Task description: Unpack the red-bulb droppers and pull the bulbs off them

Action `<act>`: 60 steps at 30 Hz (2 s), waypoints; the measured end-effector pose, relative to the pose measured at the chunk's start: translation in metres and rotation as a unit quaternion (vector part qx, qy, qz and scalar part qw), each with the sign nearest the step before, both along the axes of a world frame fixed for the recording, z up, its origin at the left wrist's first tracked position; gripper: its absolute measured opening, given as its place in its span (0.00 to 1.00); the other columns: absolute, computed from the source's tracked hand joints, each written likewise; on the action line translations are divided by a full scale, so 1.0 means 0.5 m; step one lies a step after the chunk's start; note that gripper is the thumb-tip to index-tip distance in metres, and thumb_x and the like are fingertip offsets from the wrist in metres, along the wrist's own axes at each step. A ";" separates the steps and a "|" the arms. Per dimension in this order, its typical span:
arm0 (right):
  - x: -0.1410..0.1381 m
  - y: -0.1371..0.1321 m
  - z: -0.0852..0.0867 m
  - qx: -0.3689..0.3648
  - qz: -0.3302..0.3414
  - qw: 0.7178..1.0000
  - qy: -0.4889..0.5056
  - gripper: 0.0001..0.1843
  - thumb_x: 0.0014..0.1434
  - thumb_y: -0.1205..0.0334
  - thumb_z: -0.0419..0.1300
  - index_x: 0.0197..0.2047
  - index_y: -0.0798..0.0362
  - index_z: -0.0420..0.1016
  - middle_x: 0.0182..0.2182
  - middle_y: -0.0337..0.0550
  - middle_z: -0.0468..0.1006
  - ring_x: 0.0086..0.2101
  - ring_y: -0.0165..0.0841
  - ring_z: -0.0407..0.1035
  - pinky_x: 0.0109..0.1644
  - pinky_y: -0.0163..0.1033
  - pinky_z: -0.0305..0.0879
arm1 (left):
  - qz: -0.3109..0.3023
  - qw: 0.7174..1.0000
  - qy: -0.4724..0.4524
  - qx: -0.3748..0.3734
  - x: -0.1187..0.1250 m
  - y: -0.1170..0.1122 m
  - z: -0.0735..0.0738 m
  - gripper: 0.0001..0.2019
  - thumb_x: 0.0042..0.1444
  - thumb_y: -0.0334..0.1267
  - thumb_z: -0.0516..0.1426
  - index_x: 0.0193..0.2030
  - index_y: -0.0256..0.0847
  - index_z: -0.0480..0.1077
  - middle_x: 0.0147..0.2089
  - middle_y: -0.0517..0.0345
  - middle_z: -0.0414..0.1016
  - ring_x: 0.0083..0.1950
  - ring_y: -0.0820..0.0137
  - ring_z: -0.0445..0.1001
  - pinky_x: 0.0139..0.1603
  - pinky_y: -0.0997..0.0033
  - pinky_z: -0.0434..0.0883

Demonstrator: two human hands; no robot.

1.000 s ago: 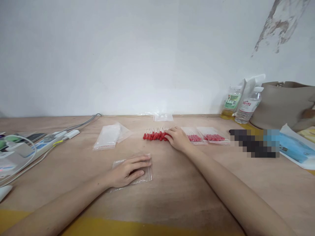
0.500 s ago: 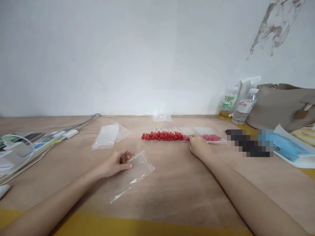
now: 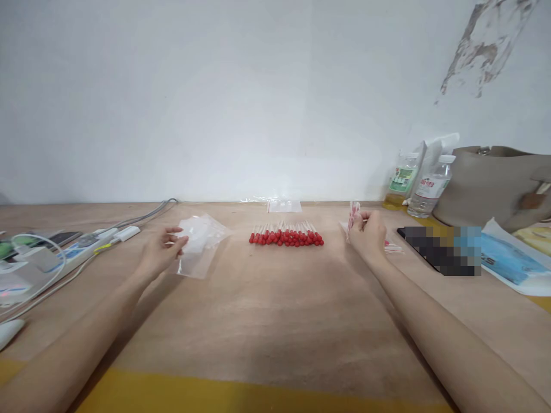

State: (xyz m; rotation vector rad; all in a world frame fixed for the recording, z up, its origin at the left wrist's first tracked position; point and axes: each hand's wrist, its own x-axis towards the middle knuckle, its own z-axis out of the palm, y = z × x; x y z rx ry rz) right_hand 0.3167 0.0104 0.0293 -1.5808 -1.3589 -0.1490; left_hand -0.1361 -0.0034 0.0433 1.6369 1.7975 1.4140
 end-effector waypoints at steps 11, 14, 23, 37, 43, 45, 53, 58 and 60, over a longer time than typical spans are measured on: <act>-0.225 -0.137 -0.013 0.042 0.321 0.936 -0.135 0.09 0.59 0.63 0.45 0.34 0.51 0.64 0.37 0.48 0.71 0.39 0.34 0.65 0.43 0.40 0.61 | 0.166 0.926 0.314 0.128 -0.037 0.017 -0.008 0.16 0.50 0.42 0.54 0.45 0.38 0.65 0.45 0.47 0.66 0.52 0.54 0.62 0.52 0.55 0.60; -0.254 -0.157 -0.037 0.020 0.426 0.870 -0.247 0.15 0.61 0.66 0.41 0.37 0.51 0.67 0.38 0.46 0.73 0.39 0.33 0.65 0.44 0.40 0.61 | -0.082 0.942 0.288 0.148 0.049 -0.036 0.005 0.14 0.55 0.43 0.50 0.47 0.41 0.63 0.47 0.52 0.67 0.51 0.63 0.64 0.53 0.62 0.62; -0.232 -0.146 -0.058 0.032 0.454 0.829 -0.326 0.13 0.60 0.68 0.45 0.43 0.53 0.68 0.47 0.49 0.68 0.46 0.35 0.62 0.48 0.42 0.59 | -0.482 0.809 0.337 -0.002 0.175 -0.138 -0.031 0.26 0.57 0.46 0.50 0.62 0.47 0.50 0.65 0.55 0.48 0.64 0.63 0.49 0.62 0.59 0.52; -0.272 -0.147 -0.050 -0.277 0.287 0.916 -0.040 0.12 0.48 0.50 0.58 0.25 0.49 0.74 0.48 0.45 0.66 0.52 0.43 0.56 0.53 0.55 0.45 | -0.374 0.875 0.307 0.016 0.203 -0.148 -0.062 0.23 0.57 0.45 0.49 0.60 0.47 0.55 0.61 0.55 0.56 0.61 0.65 0.55 0.60 0.58 0.57; -0.279 -0.143 -0.061 -0.226 0.290 0.929 0.050 0.07 0.48 0.57 0.58 0.26 0.49 0.75 0.40 0.43 0.72 0.46 0.40 0.63 0.52 0.52 0.49 | -0.355 0.884 0.302 0.027 0.203 -0.147 -0.068 0.22 0.57 0.45 0.50 0.59 0.46 0.57 0.61 0.54 0.57 0.61 0.64 0.57 0.59 0.57 0.58; -0.277 -0.140 -0.067 -0.209 0.322 0.922 0.049 0.07 0.51 0.61 0.55 0.28 0.48 0.75 0.39 0.41 0.73 0.44 0.39 0.64 0.51 0.51 0.50 | -0.355 0.885 0.301 0.027 0.204 -0.148 -0.063 0.23 0.57 0.45 0.50 0.59 0.46 0.56 0.60 0.53 0.58 0.60 0.63 0.57 0.59 0.57 0.58; -0.255 -0.132 -0.087 -0.062 0.395 0.908 -0.126 0.11 0.51 0.68 0.57 0.34 0.44 0.75 0.35 0.39 0.74 0.38 0.33 0.64 0.44 0.44 0.52 | -0.362 0.867 0.338 0.056 0.230 -0.116 -0.038 0.16 0.61 0.38 0.44 0.55 0.46 0.61 0.54 0.53 0.63 0.53 0.67 0.64 0.53 0.63 0.64; -0.250 -0.129 -0.081 0.079 0.391 0.888 -0.227 0.07 0.54 0.66 0.56 0.31 0.46 0.75 0.29 0.37 0.75 0.34 0.30 0.62 0.43 0.42 0.49 | -0.450 0.799 0.379 0.127 0.261 -0.067 -0.033 0.14 0.59 0.32 0.47 0.45 0.44 0.70 0.52 0.53 0.65 0.52 0.67 0.65 0.53 0.65 0.63; -0.250 -0.129 -0.079 0.121 0.382 0.881 -0.251 0.08 0.54 0.68 0.56 0.30 0.47 0.74 0.27 0.36 0.75 0.32 0.29 0.61 0.43 0.42 0.48 | -0.484 0.779 0.375 0.133 0.267 -0.055 -0.027 0.12 0.58 0.31 0.48 0.41 0.43 0.72 0.50 0.54 0.67 0.50 0.68 0.66 0.53 0.66 0.63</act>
